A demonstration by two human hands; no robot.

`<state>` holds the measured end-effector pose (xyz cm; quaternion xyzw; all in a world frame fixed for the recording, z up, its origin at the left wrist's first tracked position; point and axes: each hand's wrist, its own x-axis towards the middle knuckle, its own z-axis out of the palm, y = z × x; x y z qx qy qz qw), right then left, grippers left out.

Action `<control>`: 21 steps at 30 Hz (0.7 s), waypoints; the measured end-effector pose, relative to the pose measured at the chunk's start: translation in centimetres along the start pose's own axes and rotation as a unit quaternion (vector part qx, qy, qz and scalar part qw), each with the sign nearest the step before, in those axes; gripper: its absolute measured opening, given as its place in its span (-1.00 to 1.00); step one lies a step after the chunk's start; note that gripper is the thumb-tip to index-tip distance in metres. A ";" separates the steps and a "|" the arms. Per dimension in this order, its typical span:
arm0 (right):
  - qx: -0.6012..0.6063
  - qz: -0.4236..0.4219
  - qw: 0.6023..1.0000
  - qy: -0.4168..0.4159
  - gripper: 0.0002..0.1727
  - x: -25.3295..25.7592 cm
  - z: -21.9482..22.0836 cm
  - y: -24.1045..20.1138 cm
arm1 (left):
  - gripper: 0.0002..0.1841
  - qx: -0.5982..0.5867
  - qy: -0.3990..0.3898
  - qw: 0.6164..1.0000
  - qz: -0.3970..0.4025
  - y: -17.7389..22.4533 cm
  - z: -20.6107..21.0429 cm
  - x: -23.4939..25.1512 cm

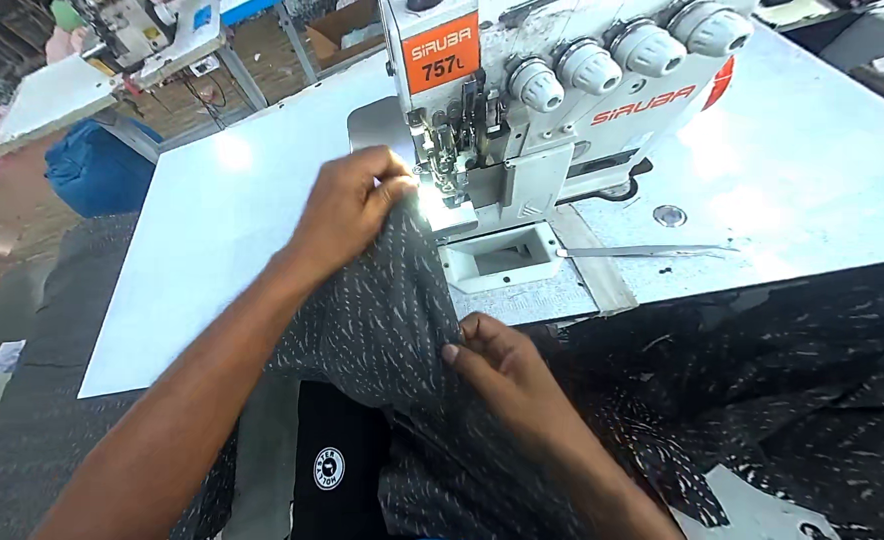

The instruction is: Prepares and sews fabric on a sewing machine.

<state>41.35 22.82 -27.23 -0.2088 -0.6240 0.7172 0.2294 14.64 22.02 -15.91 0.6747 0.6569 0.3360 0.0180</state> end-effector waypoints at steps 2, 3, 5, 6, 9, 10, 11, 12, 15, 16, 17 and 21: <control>-0.006 0.020 1.000 0.001 -0.87 -0.6 0.0 1.1 | -0.81 0.005 0.003 0.999 -0.033 0.2 1.1 -0.1; -0.009 0.022 1.000 -0.001 -0.86 -0.7 0.0 1.2 | -0.79 0.011 0.008 0.999 -0.046 0.2 1.2 -0.1; -0.016 0.026 0.999 -0.010 -0.85 -0.6 0.0 1.2 | -0.81 0.054 0.017 0.998 -0.036 0.3 1.2 -0.5; -0.021 0.025 0.999 -0.018 -0.83 -0.4 -0.1 1.3 | -0.82 0.096 0.016 0.995 -0.022 0.6 1.1 -0.7; -0.032 -0.005 0.999 -0.035 -0.76 -1.0 -0.5 1.9 | -0.70 0.181 0.018 0.983 -0.017 3.0 1.6 -1.9; -0.027 -0.014 0.999 -0.040 -0.75 -1.5 -0.7 2.1 | -0.65 0.193 0.011 0.981 -0.030 4.3 2.1 -2.7; -0.024 -0.020 0.999 -0.043 -0.76 -1.9 -0.9 2.3 | -0.59 0.201 0.004 0.979 -0.039 5.4 2.8 -3.6; -0.021 -0.027 0.999 -0.042 -0.76 -2.2 -1.1 2.7 | -0.53 0.203 -0.003 0.978 -0.042 6.3 3.5 -4.3; -0.011 -0.038 0.999 -0.034 -0.73 -2.4 -1.4 3.5 | -0.49 0.169 0.008 0.985 -0.027 7.2 5.0 -4.9; -0.010 -0.041 0.999 -0.035 -0.73 -2.4 -1.5 3.4 | -0.51 0.160 0.016 0.987 -0.023 7.2 5.2 -4.9; -0.013 -0.042 0.998 -0.037 -0.73 -2.5 -1.7 3.2 | -0.52 0.158 0.020 0.987 -0.024 7.2 5.3 -4.9; -0.015 -0.057 0.998 -0.033 -0.75 -2.5 -2.1 2.7 | -0.50 0.170 0.013 0.985 -0.031 6.9 5.1 -4.8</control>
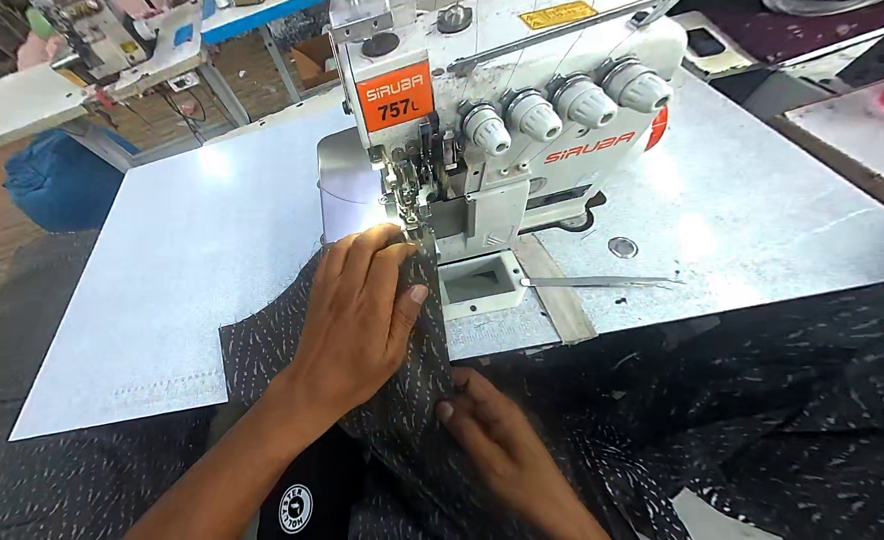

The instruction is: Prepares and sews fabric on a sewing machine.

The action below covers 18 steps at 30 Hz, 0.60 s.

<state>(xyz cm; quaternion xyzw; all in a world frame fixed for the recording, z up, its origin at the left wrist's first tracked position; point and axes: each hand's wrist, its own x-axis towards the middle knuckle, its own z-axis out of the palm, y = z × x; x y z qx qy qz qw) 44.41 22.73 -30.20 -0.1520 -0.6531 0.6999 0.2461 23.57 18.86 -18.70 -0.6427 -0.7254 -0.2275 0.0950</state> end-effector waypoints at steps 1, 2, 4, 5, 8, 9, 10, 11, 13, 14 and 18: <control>-0.002 -0.004 1.000 0.003 -0.75 0.1 -0.1 0.0 | -0.50 0.007 -0.003 1.000 -0.002 0.0 0.0 0.1; -0.002 -0.005 1.000 0.005 -0.76 0.2 -0.2 -0.1 | -0.50 0.014 -0.004 1.000 -0.003 0.0 0.0 0.2; 0.003 -0.003 1.000 0.001 -0.77 0.3 -0.3 -0.3 | -0.49 0.025 -0.003 1.000 -0.001 0.0 0.0 0.2; 0.006 -0.002 1.000 -0.001 -0.77 0.3 -0.3 -0.3 | -0.49 0.029 -0.003 1.000 0.001 0.0 -0.1 0.2; 0.002 0.001 1.000 0.001 -0.75 0.4 -0.4 -0.1 | -0.48 0.037 -0.016 0.999 -0.001 -0.2 -0.2 0.4; -0.002 0.002 1.000 0.001 -0.75 0.4 -0.5 -0.1 | -0.48 0.037 -0.022 0.999 -0.003 -0.1 -0.3 0.5; -0.005 0.001 1.000 0.000 -0.75 0.3 -0.5 -0.2 | -0.48 0.037 -0.024 0.999 -0.003 -0.1 -0.4 0.5; -0.004 -0.002 1.000 -0.001 -0.76 0.2 -0.6 -0.2 | -0.47 0.038 -0.027 0.999 -0.002 -0.1 -0.5 0.5; 0.008 -0.014 1.000 0.003 -0.76 0.0 -0.6 -0.4 | -0.46 0.035 -0.029 0.999 0.005 -0.2 -0.6 0.5; 0.013 -0.019 1.000 0.008 -0.76 0.1 -0.5 -0.6 | -0.46 0.029 -0.027 0.999 0.008 -0.4 -0.6 0.6; 0.037 -0.033 0.999 0.016 -0.74 1.2 -0.7 -2.1 | -0.52 -0.028 -0.019 0.999 0.004 -2.0 -0.6 1.4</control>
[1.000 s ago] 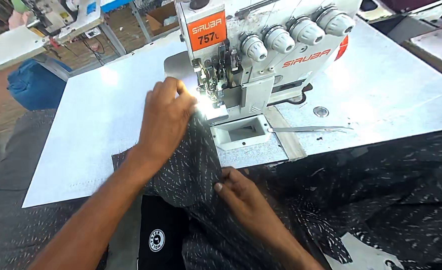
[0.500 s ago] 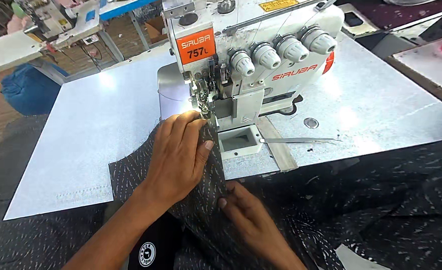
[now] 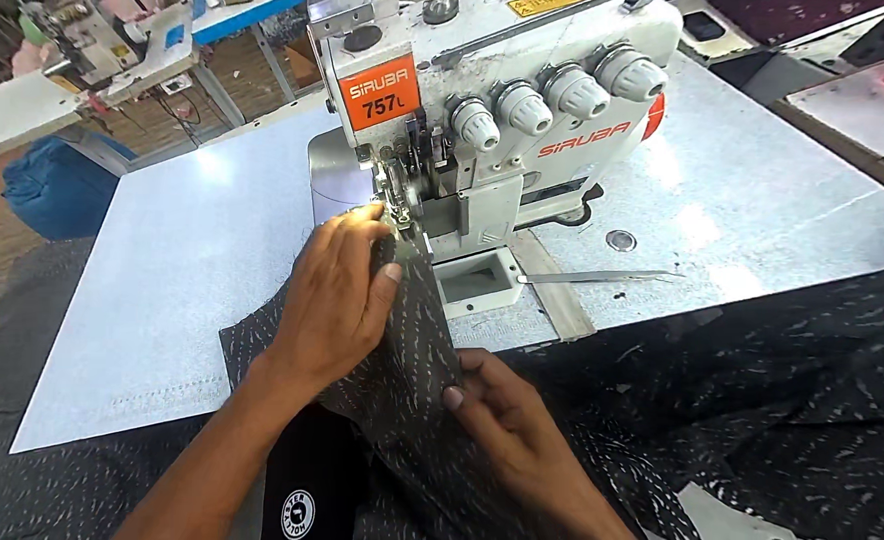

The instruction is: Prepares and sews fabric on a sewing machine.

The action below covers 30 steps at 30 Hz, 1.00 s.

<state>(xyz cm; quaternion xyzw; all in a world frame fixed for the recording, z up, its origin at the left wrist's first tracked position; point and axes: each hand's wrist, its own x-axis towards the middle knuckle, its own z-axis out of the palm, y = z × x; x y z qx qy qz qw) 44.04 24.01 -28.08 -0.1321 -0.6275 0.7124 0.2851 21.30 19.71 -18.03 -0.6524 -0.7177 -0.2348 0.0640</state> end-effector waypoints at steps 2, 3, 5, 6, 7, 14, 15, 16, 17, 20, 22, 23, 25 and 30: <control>0.012 0.001 1.000 0.015 -0.72 0.7 0.2 -0.8 | -0.52 -0.024 -0.008 1.000 -0.014 -1.3 -0.3 1.1; 0.013 0.008 1.000 0.022 -0.72 1.0 0.2 -1.0 | -0.52 -0.030 -0.015 0.999 -0.021 -1.9 -0.5 1.6; 0.013 0.031 0.999 0.036 -0.68 1.6 0.2 -1.1 | -0.52 -0.027 -0.028 0.999 -0.034 -3.2 -0.5 2.7; 0.014 0.037 0.998 0.040 -0.67 1.7 0.2 -1.2 | -0.51 -0.023 -0.032 0.999 -0.036 -3.9 -0.4 3.3; 0.019 0.041 0.998 0.047 -0.66 1.6 0.3 -1.2 | -0.50 -0.024 -0.038 0.998 -0.037 -4.6 -0.3 3.9; 0.007 0.071 0.997 -0.010 -0.62 -3.2 -0.9 1.0 | -0.51 -0.133 0.126 0.977 -0.107 -5.6 -1.0 0.3; 0.000 0.089 0.996 -0.027 -0.67 -4.7 -1.4 1.4 | -0.52 -0.146 0.156 0.969 -0.124 -4.7 -1.1 -2.6; -0.007 0.111 0.993 -0.041 -0.76 -5.9 -2.0 1.8 | -0.56 -0.163 0.190 0.958 -0.139 -3.9 -0.7 -6.1; -0.015 0.133 0.989 -0.055 -0.84 -7.2 -2.4 2.1 | -0.62 -0.180 0.218 0.947 -0.153 -3.0 0.1 -9.9; -0.015 0.196 0.978 -0.070 -0.86 -10.2 -2.6 2.0 | -0.73 -0.225 0.216 0.924 -0.223 0.2 2.2 -20.1; -0.008 0.210 0.976 -0.054 -0.86 -10.8 -2.9 1.8 | -0.72 -0.269 0.190 0.898 -0.292 1.6 3.1 -23.5; -0.005 0.215 0.976 -0.042 -0.87 -10.9 -2.8 1.6 | -0.71 -0.288 0.176 0.881 -0.331 1.8 3.4 -24.6; -0.006 0.219 0.976 -0.015 -0.91 -11.0 -2.3 1.1 | -0.70 -0.320 0.150 0.840 -0.412 1.6 3.6 -25.4; -0.066 0.162 0.984 0.030 -0.90 -11.1 -1.7 1.6 | -0.69 -0.407 0.124 0.770 -0.475 1.1 4.4 -22.9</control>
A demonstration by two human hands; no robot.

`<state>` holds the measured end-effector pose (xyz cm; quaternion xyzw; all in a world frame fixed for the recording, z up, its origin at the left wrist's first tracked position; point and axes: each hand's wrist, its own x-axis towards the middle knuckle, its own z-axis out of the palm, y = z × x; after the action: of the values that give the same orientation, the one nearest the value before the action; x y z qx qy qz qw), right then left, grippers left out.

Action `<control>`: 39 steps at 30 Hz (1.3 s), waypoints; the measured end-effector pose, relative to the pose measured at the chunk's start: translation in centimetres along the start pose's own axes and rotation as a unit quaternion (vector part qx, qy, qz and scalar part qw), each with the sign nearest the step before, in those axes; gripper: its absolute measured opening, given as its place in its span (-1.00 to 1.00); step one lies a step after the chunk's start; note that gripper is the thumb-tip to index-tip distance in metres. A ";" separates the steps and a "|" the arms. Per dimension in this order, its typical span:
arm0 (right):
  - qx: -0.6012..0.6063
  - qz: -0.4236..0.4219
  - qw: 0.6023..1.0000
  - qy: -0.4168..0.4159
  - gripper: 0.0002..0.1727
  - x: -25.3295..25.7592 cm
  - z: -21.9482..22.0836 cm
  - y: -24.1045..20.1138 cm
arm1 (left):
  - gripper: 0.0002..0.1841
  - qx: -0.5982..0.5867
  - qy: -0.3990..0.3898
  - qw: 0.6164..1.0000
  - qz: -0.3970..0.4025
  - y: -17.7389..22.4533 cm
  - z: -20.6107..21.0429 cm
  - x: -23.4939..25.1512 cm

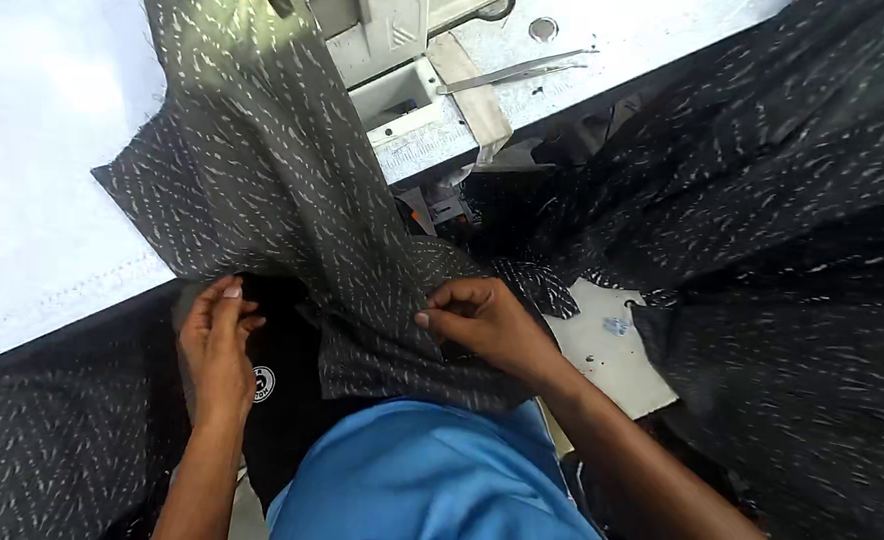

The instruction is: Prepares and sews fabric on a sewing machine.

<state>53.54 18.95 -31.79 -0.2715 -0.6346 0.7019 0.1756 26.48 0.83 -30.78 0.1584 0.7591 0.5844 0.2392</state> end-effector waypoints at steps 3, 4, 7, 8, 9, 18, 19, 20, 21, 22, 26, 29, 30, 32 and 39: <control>-0.040 -0.014 0.998 0.055 -0.91 -0.3 0.4 0.2 | -0.86 -0.028 -0.004 1.000 0.001 0.5 1.7 0.7; -0.045 -0.020 0.997 0.066 -0.91 -0.5 0.5 0.3 | -0.92 -0.040 0.002 0.999 -0.004 0.6 2.2 0.9; -0.056 -0.045 0.994 0.084 -0.88 -0.8 0.5 0.6 | -0.88 -0.074 0.052 0.995 -0.028 1.1 3.2 1.1; -0.070 -0.058 0.992 0.089 -0.87 -0.8 0.4 0.7 | -0.85 -0.074 0.065 0.995 -0.029 1.2 3.2 1.0; -0.093 -0.073 0.988 0.101 -0.87 -0.9 0.4 0.8 | -0.83 -0.074 0.073 0.994 -0.024 1.3 2.9 0.9; -0.446 -0.240 0.826 0.247 -0.85 -1.8 1.3 0.6 | -0.83 0.000 0.091 0.993 0.073 3.2 -3.1 1.1; -0.463 -0.255 0.811 0.251 -0.84 -2.2 1.6 0.1 | -0.82 0.001 0.089 0.993 0.076 3.5 -3.3 1.1; -0.468 -0.260 0.806 0.251 -0.84 -2.5 1.9 -0.4 | -0.80 0.008 0.088 0.993 0.082 3.7 -3.4 1.1; -0.464 -0.252 0.812 0.247 -0.83 -2.7 2.2 -0.5 | -0.79 0.013 0.086 0.992 0.086 3.7 -3.6 1.0; -0.452 -0.227 0.830 0.236 -0.83 -2.5 2.2 -0.4 | -0.78 0.013 0.088 0.992 0.086 3.7 -3.8 1.0; -0.235 -0.063 0.961 0.132 -0.89 -0.4 0.8 0.9 | -0.77 -0.002 0.101 0.991 0.087 3.9 -3.7 1.5; -0.216 -0.051 0.970 0.095 -0.88 0.5 0.3 1.2 | -0.76 0.004 0.109 0.989 0.099 4.1 -4.1 1.7; -0.234 -0.074 0.964 0.105 -0.89 0.8 0.4 1.2 | -0.76 0.005 0.108 0.989 0.101 4.1 -4.3 1.9; -0.295 -0.134 0.937 0.131 -0.89 0.7 0.9 1.0 | -0.76 0.010 0.107 0.989 0.102 4.3 -4.6 2.1; -0.320 -0.209 0.913 0.144 -0.87 0.8 1.1 1.5 | -0.77 0.007 0.108 0.989 0.097 5.1 -4.7 2.5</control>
<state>52.39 18.30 -33.37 -0.2727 -0.8351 0.3619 0.3120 21.65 -0.30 -25.37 0.1686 0.7658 0.6130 0.0971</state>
